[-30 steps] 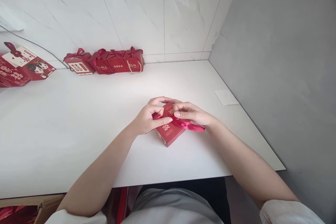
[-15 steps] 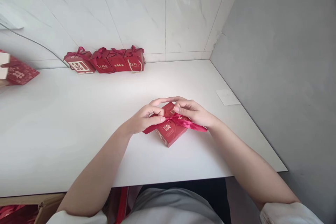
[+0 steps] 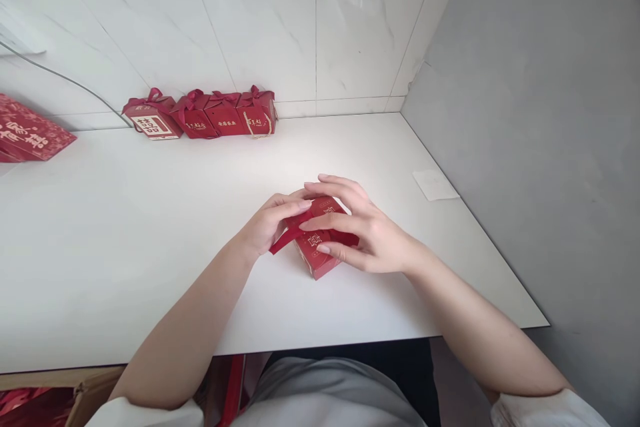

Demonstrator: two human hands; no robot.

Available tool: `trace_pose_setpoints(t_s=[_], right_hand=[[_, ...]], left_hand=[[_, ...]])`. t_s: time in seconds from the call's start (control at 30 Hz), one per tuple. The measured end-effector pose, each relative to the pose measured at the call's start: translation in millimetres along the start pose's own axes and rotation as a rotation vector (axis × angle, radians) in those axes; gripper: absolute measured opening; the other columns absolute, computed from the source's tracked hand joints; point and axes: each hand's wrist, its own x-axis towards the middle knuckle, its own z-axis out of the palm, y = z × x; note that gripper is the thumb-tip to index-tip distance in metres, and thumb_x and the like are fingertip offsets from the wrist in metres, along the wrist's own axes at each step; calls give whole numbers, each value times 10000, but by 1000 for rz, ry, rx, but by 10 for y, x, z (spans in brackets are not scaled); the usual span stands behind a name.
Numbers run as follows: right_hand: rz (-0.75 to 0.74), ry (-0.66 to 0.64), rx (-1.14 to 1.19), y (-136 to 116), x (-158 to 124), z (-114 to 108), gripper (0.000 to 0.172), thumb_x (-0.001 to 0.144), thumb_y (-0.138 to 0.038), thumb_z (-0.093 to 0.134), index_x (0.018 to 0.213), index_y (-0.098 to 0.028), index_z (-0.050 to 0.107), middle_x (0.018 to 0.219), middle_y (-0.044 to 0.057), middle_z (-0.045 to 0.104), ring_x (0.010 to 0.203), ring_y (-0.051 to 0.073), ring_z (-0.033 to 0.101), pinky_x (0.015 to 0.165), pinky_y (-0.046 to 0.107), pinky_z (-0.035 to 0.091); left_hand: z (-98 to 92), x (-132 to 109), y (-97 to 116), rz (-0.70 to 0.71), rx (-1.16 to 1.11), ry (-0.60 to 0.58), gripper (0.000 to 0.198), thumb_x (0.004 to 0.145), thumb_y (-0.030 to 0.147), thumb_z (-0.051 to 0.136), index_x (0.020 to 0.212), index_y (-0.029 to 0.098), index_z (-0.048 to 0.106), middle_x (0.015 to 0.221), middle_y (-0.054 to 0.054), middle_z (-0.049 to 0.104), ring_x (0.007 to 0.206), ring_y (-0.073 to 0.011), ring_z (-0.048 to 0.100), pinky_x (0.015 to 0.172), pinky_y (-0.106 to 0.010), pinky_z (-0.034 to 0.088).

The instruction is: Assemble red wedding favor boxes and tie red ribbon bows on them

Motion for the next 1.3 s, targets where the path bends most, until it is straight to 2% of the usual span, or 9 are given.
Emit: trace_pose_setpoints(t_s=[0.2,0.3,0.4,0.53,0.83,0.93,1.03,1.13,1.3], right_hand=[[223,31,190,118,-10,24,212,906,-288,657,1106,-246,601,1433,87,495,1394,266,402,1147,475,369],[359,-8,278,136,-9,31,265,898,-304,668,1141,-255,575,1421,86,501,1344,260,458,1110,471,401],[494,-22,475,174,-17,32,201,930,-379,622,1083,-257,576,1398,78,517,1243,247,548,1028,449,469],[612,-35,695,272,-46,-1,235,978,-437,525,898,-230,602,1440,59,482,1177,236,593,931,414,519],[624,-90,773,372,-77,-27,276,907,-449,643,796,-197,619,1449,80,478,1187,261,588,914,426,531],[615,-83,786,359,-66,-6,301,903,-459,648,773,-189,627,1465,84,466,1200,268,584,941,445,514],[592,-60,842,348,-47,23,294,910,-442,648,761,-188,638,1488,71,455,1238,262,567,983,441,490],[593,-45,911,356,-37,56,297,913,-437,646,746,-191,657,1506,56,445,1218,256,581,969,427,505],[633,-25,971,353,-29,87,322,905,-431,658,689,-193,635,1486,39,476,1191,245,599,958,411,521]], left_hand=[[24,-34,108,34,288,77,428,886,457,604,572,171,657,1438,-29,541,1224,-311,559,1027,-443,468],[44,-93,186,37,646,201,362,859,503,632,655,208,681,1533,2,428,1411,-345,366,1170,-536,306],[54,-137,231,-8,790,184,304,848,512,642,716,242,684,1571,31,365,1490,-324,232,1207,-560,226],[52,-151,249,-28,750,115,281,854,504,640,764,249,719,1580,10,349,1466,-325,303,1170,-524,321],[42,-84,190,-12,388,46,271,885,444,625,796,214,737,1560,-30,385,1429,-334,367,1032,-451,479],[45,-69,149,13,453,114,355,864,475,642,658,188,675,1515,-44,438,1383,-346,417,1064,-493,434],[72,-62,125,27,597,159,300,785,490,729,691,208,696,1488,-34,452,1369,-351,422,1111,-507,376],[93,-51,107,-22,600,146,295,753,505,749,745,212,716,1481,-48,441,1329,-359,464,1053,-492,430],[101,-46,91,-44,548,112,408,752,496,748,600,165,565,1461,-47,454,1219,-323,551,938,-447,490]])
